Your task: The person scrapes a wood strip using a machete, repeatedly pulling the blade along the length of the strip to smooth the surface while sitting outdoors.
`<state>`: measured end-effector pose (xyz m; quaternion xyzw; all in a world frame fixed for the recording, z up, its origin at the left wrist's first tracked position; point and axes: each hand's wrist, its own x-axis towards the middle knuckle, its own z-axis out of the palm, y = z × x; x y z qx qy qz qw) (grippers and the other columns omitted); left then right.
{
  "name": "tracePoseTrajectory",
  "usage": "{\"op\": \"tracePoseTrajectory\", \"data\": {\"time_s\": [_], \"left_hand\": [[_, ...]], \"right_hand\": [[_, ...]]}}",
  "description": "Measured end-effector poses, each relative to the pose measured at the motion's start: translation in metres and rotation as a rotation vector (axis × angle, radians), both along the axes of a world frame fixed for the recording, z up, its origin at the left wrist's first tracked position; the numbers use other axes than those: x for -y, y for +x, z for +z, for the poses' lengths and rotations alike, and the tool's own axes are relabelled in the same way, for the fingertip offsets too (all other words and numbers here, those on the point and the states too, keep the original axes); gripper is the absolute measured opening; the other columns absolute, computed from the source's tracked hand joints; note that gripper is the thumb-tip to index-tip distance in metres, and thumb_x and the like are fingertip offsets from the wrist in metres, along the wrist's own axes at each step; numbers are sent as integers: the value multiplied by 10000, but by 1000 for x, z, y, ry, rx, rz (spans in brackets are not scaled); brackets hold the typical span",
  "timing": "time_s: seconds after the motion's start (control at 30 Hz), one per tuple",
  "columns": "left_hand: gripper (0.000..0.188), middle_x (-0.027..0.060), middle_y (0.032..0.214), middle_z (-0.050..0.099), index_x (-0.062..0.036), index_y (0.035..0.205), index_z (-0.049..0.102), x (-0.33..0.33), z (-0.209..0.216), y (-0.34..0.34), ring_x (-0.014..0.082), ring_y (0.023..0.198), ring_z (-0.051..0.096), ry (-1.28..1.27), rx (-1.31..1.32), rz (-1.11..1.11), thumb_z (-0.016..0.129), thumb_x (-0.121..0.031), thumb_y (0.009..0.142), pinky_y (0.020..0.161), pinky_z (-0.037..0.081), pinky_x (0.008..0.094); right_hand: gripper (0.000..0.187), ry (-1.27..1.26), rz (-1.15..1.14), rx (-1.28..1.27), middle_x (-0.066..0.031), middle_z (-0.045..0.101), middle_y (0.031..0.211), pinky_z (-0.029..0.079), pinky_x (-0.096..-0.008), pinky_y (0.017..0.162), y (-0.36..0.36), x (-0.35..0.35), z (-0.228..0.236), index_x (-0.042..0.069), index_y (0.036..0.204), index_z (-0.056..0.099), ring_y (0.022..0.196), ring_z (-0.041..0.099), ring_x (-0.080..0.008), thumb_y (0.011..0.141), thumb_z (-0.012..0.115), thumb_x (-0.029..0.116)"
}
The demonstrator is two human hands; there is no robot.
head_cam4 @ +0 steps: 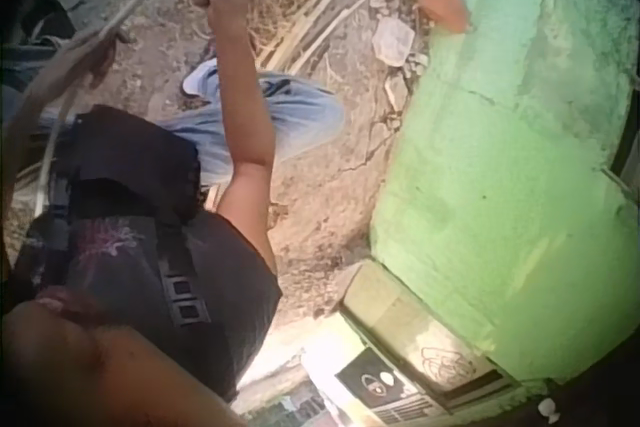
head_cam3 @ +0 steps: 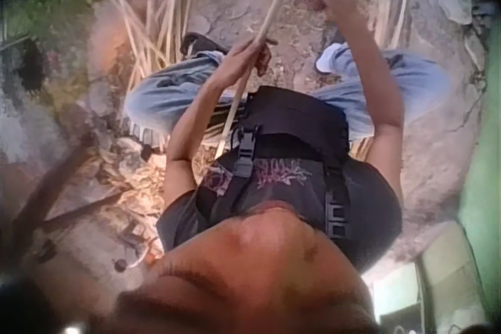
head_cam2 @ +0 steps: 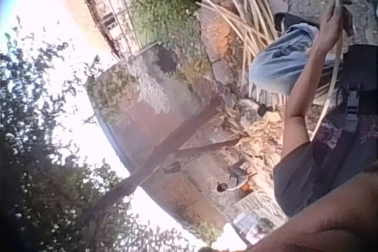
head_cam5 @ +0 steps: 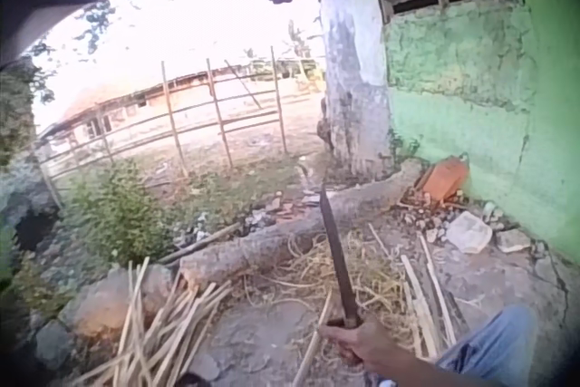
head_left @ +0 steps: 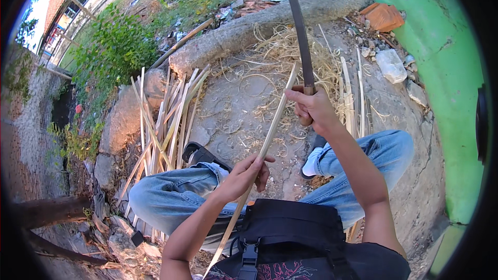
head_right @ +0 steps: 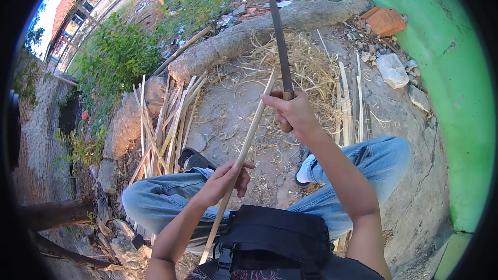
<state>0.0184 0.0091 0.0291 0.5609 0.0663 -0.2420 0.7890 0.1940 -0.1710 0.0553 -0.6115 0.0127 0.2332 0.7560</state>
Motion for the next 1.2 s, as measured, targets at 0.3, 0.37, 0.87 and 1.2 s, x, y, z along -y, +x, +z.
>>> {"op": "tracePoseTrajectory", "data": {"time_s": [0.3,0.37,0.87,1.2], "left_hand": [[293,-73,630,271,-108,882,437,-16,-5,-2,33,487,232,-55,-147,223,368,-358,1018,417,192,199],[278,-71,633,271,-108,865,420,-16,-5,-3,31,482,236,-57,-123,258,384,-339,1016,412,187,200],[353,145,607,492,29,852,507,-12,-20,-10,250,543,474,763,106,414,378,-261,1007,542,379,395],[320,33,595,418,-17,835,488,-25,-34,-26,108,531,384,658,64,436,394,-266,1013,490,329,300]], "right_hand": [[354,-821,319,772,-46,477,454,341,-312,442,-29,3,13,36,664,591,411,468,-146,852,675,324],[299,-889,396,869,-101,543,497,411,-363,470,-38,3,2,51,696,628,459,561,-249,810,692,319],[140,-986,462,1021,-156,608,596,507,-433,612,-36,-24,-69,76,736,683,615,630,-342,688,649,203],[293,-1253,-62,294,-178,634,626,457,-409,550,78,78,-125,-41,731,659,577,634,-259,806,627,240]]}}
